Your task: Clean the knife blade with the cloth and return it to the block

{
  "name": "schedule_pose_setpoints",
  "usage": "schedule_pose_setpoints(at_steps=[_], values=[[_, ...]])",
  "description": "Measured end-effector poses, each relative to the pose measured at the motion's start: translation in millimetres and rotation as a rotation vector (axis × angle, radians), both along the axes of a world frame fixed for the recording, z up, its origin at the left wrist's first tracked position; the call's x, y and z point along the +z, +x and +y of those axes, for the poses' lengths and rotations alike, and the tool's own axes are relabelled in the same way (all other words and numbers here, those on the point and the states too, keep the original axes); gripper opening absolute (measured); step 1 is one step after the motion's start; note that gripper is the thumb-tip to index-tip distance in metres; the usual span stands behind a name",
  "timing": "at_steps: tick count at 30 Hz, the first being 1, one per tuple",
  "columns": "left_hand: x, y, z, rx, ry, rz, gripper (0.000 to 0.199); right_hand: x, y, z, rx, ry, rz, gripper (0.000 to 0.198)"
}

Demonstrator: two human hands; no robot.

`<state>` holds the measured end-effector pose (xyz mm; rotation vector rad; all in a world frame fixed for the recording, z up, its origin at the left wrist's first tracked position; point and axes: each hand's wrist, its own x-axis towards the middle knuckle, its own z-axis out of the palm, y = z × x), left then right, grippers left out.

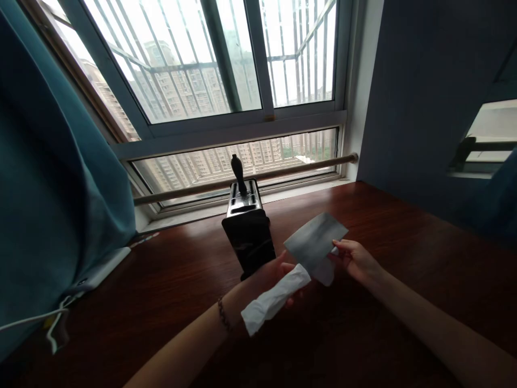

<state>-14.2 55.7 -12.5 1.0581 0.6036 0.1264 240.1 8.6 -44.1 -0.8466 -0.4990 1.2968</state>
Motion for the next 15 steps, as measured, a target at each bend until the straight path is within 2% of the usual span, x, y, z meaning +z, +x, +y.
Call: schedule_pose_setpoints(at_steps=[4,7,10,12,15], values=[[-9.9,9,2,-0.11,0.037,0.139,0.05,9,-5,-6,0.013,-0.061,-0.107,0.02],[-21.9,9,1,-0.139,0.136,0.211,0.059,9,-7,-5,0.014,-0.067,-0.188,0.026],[-25.7,8,1,-0.113,0.256,0.275,0.063,6,-6,-2,0.002,-0.067,-0.214,0.028],[-23.7,7,1,-0.071,0.329,0.294,0.06,7,0,0,0.065,-0.049,-0.241,0.029],[-20.0,6,2,-0.046,0.39,0.309,0.061,18,24,-2,0.32,-0.08,-0.398,0.032]])
